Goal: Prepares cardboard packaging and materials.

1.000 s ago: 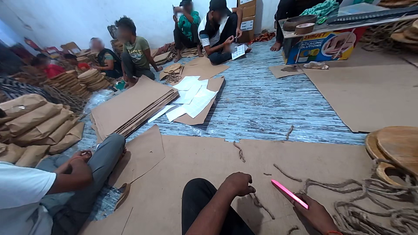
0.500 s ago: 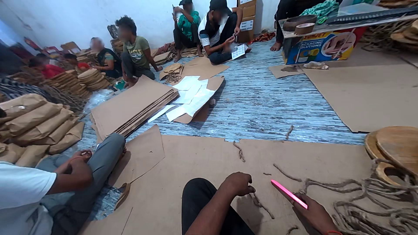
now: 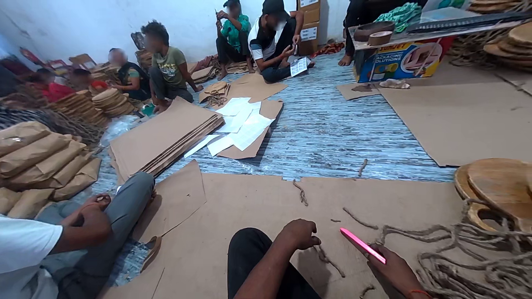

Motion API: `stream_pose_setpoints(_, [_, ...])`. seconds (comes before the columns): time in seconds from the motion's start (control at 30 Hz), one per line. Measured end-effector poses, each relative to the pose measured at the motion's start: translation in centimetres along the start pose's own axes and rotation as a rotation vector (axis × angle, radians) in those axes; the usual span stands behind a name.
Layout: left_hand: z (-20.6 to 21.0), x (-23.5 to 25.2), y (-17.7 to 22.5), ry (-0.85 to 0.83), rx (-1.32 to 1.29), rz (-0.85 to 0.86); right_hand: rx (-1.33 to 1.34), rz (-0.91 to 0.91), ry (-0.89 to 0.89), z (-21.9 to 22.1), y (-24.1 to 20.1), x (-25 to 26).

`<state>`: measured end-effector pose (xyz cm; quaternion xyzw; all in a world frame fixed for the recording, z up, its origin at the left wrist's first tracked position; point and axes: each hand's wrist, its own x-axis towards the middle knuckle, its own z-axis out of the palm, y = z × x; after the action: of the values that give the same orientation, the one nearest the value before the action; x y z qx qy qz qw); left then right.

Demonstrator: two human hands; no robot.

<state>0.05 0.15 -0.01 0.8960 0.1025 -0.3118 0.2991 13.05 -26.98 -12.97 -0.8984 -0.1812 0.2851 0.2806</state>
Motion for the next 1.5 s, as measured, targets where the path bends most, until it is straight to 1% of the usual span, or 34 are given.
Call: stream_pose_setpoints(1.5, [0.0, 0.01, -0.05, 0.007, 0.002, -0.001, -0.021, -0.007, -0.004, -0.11, -0.35, -0.01])
